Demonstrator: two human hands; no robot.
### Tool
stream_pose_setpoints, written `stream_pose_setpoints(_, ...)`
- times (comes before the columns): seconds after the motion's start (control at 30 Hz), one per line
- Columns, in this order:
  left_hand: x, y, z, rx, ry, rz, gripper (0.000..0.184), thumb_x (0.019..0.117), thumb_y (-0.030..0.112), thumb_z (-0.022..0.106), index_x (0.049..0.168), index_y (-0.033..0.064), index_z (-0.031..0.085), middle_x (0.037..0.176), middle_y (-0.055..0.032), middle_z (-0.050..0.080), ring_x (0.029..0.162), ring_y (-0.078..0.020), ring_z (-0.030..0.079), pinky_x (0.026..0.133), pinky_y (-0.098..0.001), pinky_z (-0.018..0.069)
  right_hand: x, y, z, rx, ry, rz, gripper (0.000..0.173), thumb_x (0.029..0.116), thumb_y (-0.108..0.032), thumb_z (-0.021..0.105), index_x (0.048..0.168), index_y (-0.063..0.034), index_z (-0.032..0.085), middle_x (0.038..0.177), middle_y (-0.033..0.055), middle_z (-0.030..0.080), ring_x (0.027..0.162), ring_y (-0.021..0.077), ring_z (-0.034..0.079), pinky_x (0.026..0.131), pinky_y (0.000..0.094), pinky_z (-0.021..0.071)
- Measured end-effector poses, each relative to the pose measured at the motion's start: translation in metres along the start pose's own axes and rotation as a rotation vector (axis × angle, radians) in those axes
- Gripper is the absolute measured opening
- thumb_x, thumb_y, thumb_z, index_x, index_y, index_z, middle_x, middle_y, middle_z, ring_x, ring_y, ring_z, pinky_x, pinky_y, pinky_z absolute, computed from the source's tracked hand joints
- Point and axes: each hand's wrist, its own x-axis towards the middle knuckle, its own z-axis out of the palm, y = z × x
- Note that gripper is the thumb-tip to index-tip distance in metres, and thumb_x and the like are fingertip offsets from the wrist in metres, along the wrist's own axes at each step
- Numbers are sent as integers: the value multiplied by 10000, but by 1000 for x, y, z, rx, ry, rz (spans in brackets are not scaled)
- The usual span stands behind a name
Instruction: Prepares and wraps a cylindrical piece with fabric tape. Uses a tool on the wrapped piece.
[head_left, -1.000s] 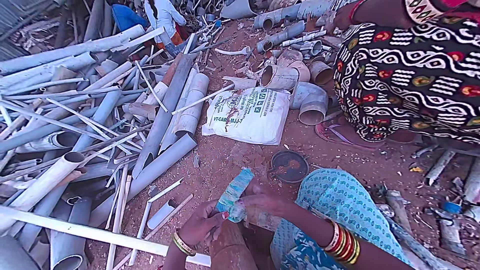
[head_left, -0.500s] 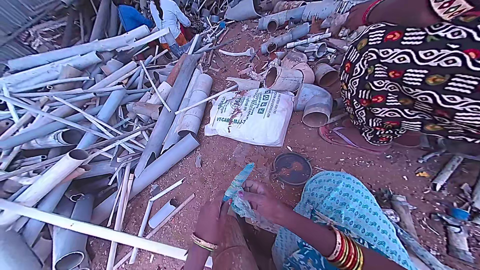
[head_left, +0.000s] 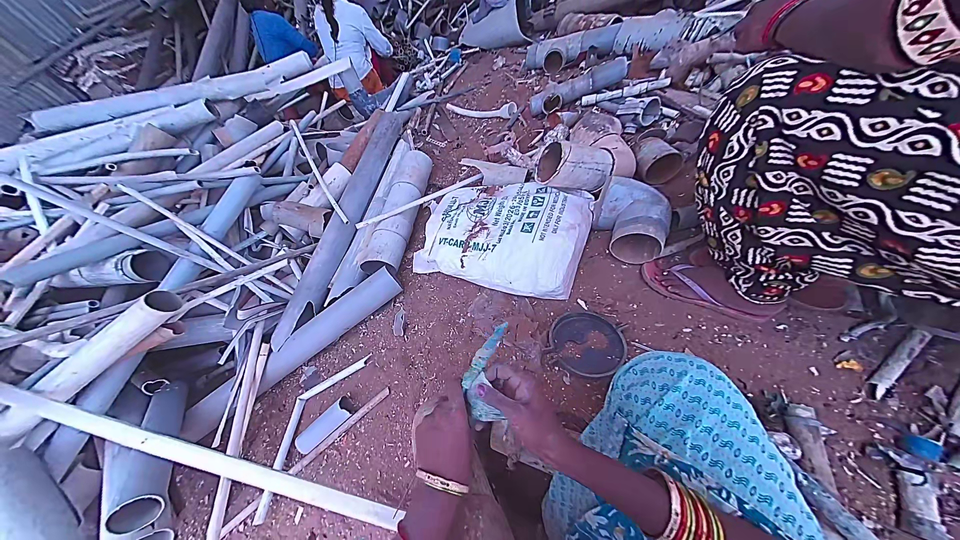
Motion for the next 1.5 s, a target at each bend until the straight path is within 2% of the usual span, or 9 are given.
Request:
stream_pose_setpoints(0.13,6,8,11,73,1,-9,525,1030,63,536,1529,16,380,1285,-292,623,1081,-466,678,901,-562,542,0,-1,0,-116,36,-27,64,921,13,615,980,-9,604,850,-48,629,737,-17,640,697,166,563)
stream_pose_setpoints(0.37,6,-2,56,3,639,344,519,849,8,704,1348,-89,603,923,-286,697,755,-443,715,649,-526,574,10,3,-9,-117,191,-48,156,857,45,646,791,-85,591,658,-100,579,575,-51,540,556,122,447)
stream_pose_setpoints(0.47,0,-9,45,-309,457,400,627,866,68,657,1444,-112,492,1097,-310,673,901,-460,695,783,-582,557,13,-2,-14,-94,206,-33,198,853,85,623,769,-90,586,654,-96,588,588,-44,551,583,130,466)
stream_pose_setpoints(0.57,4,-28,24,-829,126,351,628,972,168,521,1520,-98,368,1295,-260,633,1120,-285,665,989,-422,513,14,-5,-19,-71,166,-29,182,857,98,607,797,-74,607,704,-88,619,648,-33,590,645,149,509)
stream_pose_setpoints(0.73,12,-37,7,-1416,-171,184,252,1048,51,444,1235,-40,586,948,-33,703,776,-79,694,694,-239,592,13,-7,-16,-52,57,-13,188,845,77,622,807,-107,622,716,-105,645,659,-36,613,653,156,528)
stream_pose_setpoints(0.8,14,-35,14,-1458,-124,197,170,1011,-18,488,1036,-20,656,806,-7,706,676,-58,678,623,-209,576,13,-8,-15,-43,32,-15,192,841,75,619,810,-114,634,715,-109,652,659,-36,618,648,155,529)
stream_pose_setpoints(0.9,15,-33,19,-1501,-100,205,176,994,-46,498,985,-26,673,767,-16,704,640,-61,670,610,-205,575,14,-8,-18,-38,8,-24,208,846,83,621,795,-119,633,717,-105,655,658,-28,625,650,155,536)
stream_pose_setpoints(1.33,20,-36,20,-1000,280,490,267,965,-1,599,1206,-107,642,767,-6,726,588,20,636,584,-147,542,14,-21,-27,-114,64,-18,237,872,95,659,772,-104,577,693,-86,631,614,8,633,621,184,570)
stream_pose_setpoints(1.5,19,-34,33,-597,522,468,271,964,60,617,1182,-72,709,817,-131,756,641,-198,724,625,-364,604,11,-13,-18,-96,99,21,231,890,92,648,773,-87,559,682,-64,620,601,25,630,612,193,565)
